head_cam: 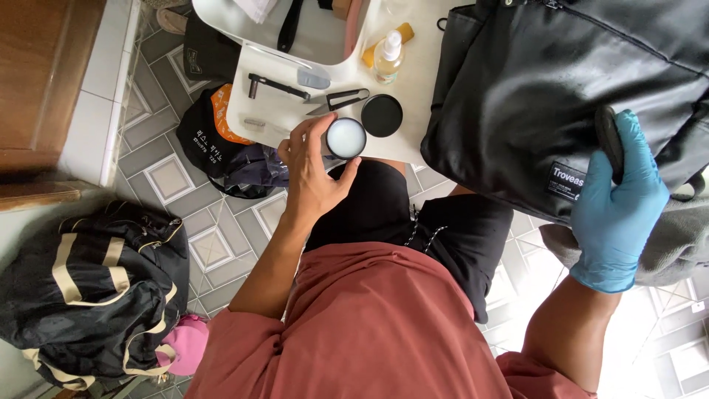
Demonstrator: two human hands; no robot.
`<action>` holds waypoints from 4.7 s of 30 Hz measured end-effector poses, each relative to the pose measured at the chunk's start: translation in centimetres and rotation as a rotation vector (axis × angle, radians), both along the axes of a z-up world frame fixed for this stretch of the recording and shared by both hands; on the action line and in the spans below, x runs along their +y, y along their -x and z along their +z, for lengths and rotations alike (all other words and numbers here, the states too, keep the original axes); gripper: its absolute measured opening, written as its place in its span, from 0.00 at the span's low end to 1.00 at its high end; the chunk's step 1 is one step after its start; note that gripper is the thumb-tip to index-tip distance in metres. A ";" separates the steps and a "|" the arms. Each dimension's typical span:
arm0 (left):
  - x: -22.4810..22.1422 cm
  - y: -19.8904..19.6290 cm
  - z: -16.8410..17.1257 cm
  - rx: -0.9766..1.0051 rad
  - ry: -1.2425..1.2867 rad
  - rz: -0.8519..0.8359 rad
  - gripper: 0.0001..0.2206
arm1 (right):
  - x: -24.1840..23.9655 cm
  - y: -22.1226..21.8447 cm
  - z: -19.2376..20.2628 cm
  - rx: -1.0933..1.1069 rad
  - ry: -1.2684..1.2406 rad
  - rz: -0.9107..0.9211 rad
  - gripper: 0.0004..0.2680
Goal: A person cleans and polishes a black backpack using a specialized cleaning wax and a sponge applicator.
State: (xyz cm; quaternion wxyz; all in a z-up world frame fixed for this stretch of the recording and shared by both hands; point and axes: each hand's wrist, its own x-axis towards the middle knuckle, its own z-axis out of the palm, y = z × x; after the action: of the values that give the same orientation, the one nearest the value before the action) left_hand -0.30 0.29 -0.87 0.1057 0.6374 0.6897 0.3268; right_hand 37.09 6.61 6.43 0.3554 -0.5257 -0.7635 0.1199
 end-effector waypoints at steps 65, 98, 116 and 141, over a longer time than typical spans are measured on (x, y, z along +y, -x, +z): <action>6.8 5.1 0.5 0.356 -0.047 -0.001 0.06 | 3.2 27.0 -9.0 -0.727 -0.192 0.268 0.14; 7.1 4.3 0.8 0.429 -0.181 0.004 0.03 | -2.4 16.1 2.6 0.339 0.253 0.271 0.14; 3.2 -3.8 8.6 -1.216 -0.154 -0.145 0.05 | -3.3 14.1 1.6 0.787 0.300 0.247 0.12; 4.3 -8.2 8.6 -1.157 -0.298 -0.806 0.17 | -4.6 12.0 3.7 1.168 0.576 0.267 0.04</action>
State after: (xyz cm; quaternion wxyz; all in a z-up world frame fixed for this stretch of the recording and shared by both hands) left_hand 7.91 4.59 7.75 0.4787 0.5746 0.1824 0.6382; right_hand 25.09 2.04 10.14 0.5382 -0.3492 -0.4413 0.6275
